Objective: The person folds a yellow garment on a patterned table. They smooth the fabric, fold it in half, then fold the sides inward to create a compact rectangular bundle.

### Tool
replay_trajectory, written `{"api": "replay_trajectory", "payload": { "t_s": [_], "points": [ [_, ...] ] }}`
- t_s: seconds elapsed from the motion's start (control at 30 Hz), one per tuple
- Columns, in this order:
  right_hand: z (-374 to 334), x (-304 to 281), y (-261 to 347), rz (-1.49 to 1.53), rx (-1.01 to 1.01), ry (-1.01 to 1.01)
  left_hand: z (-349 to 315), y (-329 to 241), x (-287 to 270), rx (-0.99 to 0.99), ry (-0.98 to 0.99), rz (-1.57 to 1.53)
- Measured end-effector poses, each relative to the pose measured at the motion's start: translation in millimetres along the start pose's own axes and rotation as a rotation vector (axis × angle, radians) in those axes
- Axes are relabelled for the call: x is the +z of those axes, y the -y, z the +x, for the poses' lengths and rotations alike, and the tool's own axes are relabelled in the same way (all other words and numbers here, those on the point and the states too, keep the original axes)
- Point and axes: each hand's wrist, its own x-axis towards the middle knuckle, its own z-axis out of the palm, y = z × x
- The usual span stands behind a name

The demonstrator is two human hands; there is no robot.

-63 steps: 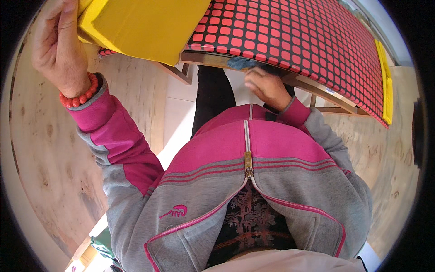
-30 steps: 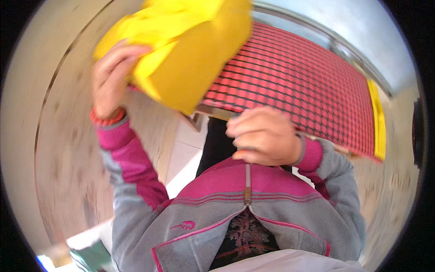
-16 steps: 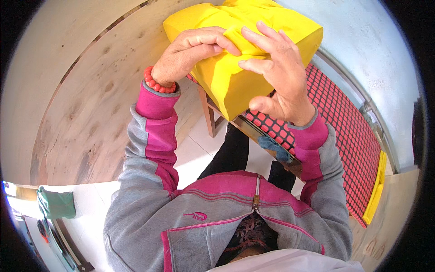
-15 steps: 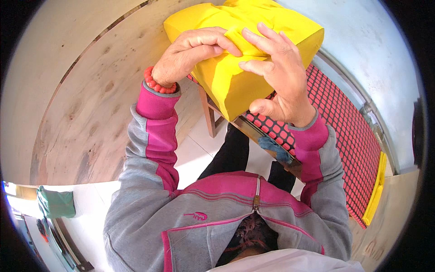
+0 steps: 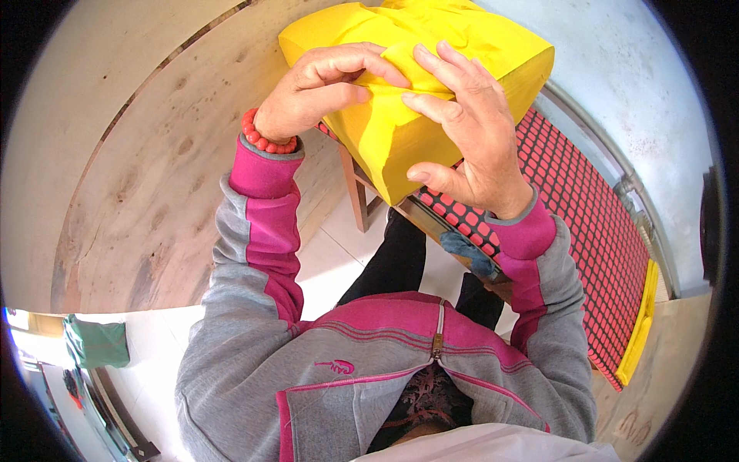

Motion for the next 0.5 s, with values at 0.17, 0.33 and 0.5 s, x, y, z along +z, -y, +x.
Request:
{"api": "replay_trajectory", "payload": {
  "t_s": [0.17, 0.33, 0.5],
  "points": [
    [-0.7, 0.9, 0.0, -0.008, -0.002, -0.007, -1.9, 3.9, -1.3, -0.018, -0.014, 0.001],
    [-1.6, 2.4, 0.2, 0.052, 0.001, -0.093, 1.6, 5.1, 6.4, 0.077, -0.079, 0.032],
    [-3.2, -2.5, 1.0, 0.057, -0.007, -0.163, 2.8, 6.7, 20.9, 0.027, -0.217, -0.075]
  ]
}}
